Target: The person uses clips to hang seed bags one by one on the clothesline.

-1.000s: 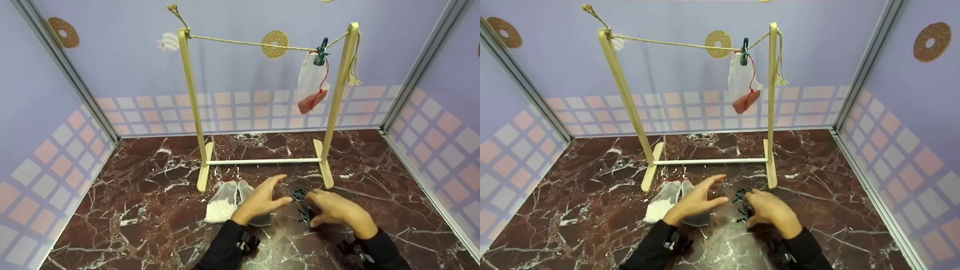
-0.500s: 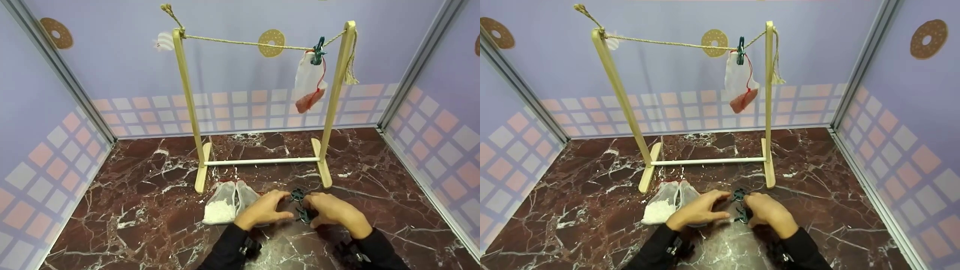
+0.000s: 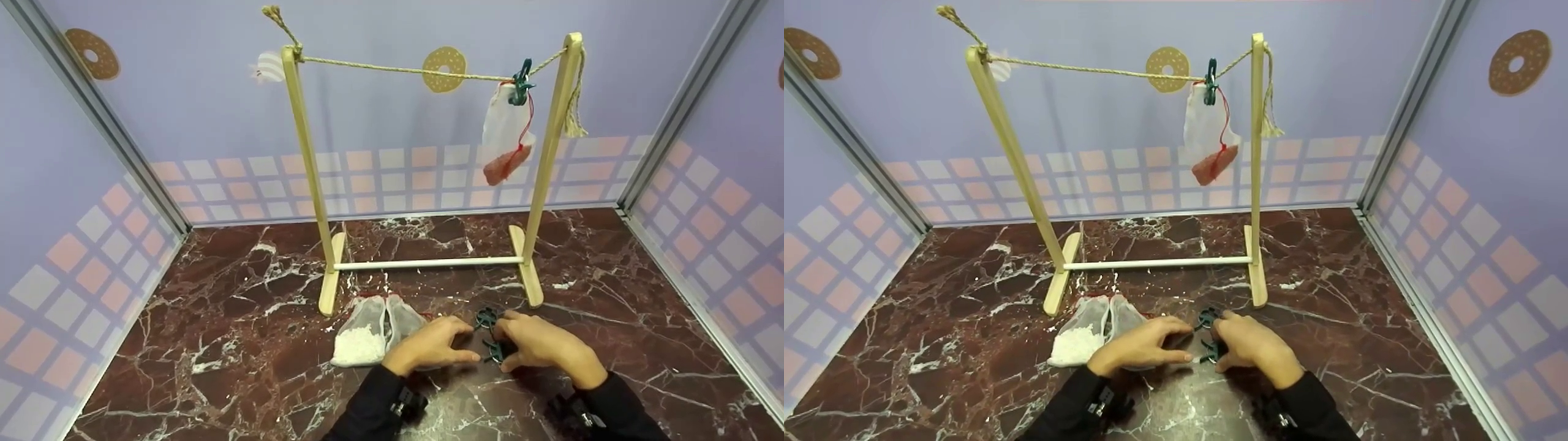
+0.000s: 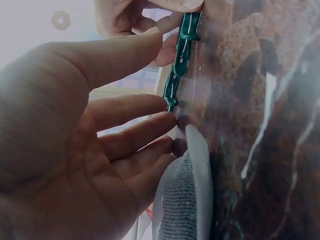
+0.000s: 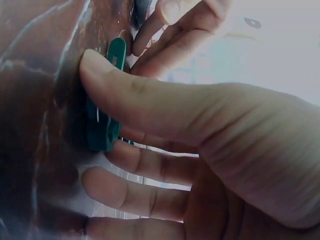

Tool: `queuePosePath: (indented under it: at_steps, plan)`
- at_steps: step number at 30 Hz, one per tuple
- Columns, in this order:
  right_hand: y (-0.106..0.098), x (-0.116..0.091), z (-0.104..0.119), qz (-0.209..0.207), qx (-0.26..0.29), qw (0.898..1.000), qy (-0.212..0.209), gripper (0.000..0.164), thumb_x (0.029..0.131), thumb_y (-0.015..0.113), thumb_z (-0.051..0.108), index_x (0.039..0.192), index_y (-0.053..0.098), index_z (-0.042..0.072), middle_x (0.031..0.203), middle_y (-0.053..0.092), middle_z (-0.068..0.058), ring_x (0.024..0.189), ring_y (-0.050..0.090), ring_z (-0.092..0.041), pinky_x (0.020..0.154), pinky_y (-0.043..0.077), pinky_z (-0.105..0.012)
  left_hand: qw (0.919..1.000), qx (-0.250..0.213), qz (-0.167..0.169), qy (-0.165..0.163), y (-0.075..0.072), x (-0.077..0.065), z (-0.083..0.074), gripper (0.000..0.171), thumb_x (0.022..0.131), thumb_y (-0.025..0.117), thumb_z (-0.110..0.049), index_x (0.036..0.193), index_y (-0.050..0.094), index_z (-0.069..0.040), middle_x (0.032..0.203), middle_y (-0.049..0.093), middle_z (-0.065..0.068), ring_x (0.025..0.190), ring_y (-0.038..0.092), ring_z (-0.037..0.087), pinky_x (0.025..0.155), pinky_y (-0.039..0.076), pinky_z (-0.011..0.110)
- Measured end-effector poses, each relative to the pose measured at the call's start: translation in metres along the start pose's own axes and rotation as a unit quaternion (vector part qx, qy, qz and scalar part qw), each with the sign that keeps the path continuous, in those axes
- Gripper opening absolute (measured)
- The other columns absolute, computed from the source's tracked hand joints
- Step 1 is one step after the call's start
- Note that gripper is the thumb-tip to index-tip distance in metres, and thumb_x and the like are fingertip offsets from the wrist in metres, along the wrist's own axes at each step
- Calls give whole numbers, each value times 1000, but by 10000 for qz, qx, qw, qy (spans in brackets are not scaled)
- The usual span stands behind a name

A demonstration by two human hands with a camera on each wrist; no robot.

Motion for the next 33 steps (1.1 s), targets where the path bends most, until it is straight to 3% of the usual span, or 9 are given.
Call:
queuePosePath:
  at_steps: [5, 10, 14, 17, 25, 33]
  plan:
    - [-7, -1, 6, -277, 40, 9996, -34, 44, 73, 83, 31, 102, 60, 8, 95, 59, -2, 80, 59, -18, 67, 50, -37, 9992, -398, -93, -11, -7, -3, -1, 62, 86, 68, -40, 131, 53, 1, 126, 60, 11, 112, 57, 21, 96, 43, 26]
    - [-30, -4, 24, -1022, 309, 9932, -473, 42, 75, 81, 30, 103, 59, 7, 90, 64, -2, 74, 60, -12, 61, 51, -30, 9952, -893, -342, -193, -30, -10, -4, 71, 83, 71, -39, 137, 46, -2, 133, 55, 11, 114, 57, 21, 95, 45, 26]
    - [-52, -10, 30, -1793, 303, 9816, -588, 43, 75, 81, 28, 105, 58, 7, 89, 63, -1, 71, 57, -11, 62, 52, -29, 9944, -740, -748, -67, -53, -15, -10, 75, 80, 72, -41, 139, 45, -4, 138, 49, 9, 119, 53, 15, 101, 40, 28]
    - [-62, -14, 32, -2167, 297, 9736, -649, 45, 76, 81, 28, 109, 59, 6, 91, 62, -3, 73, 59, -14, 63, 52, -30, 9945, -511, -911, 98, -61, -17, -14, 77, 79, 73, -42, 139, 44, -3, 140, 48, 9, 120, 52, 15, 103, 39, 30]
    - [-73, -16, 36, -2515, 572, 9625, -842, 47, 81, 76, 34, 114, 59, 5, 103, 65, -10, 86, 64, -24, 72, 55, -35, 9922, -225, -1173, 370, -68, -20, -17, 74, 79, 75, -41, 137, 47, -4, 129, 57, 11, 114, 56, 21, 98, 43, 29]
    - [-73, -15, 38, -2489, 628, 9623, -901, 48, 81, 76, 34, 115, 60, 5, 104, 65, -9, 84, 64, -26, 71, 55, -33, 9904, -178, -1314, 381, -70, -20, -17, 68, 82, 72, -42, 134, 51, -5, 124, 60, 8, 109, 58, 18, 95, 45, 27]
Point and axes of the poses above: each hand's wrist, its own x-axis towards the middle knuckle, its own y-axis out of the palm, z = x × y, the point moved 10 cm from there along x, towards the middle knuckle
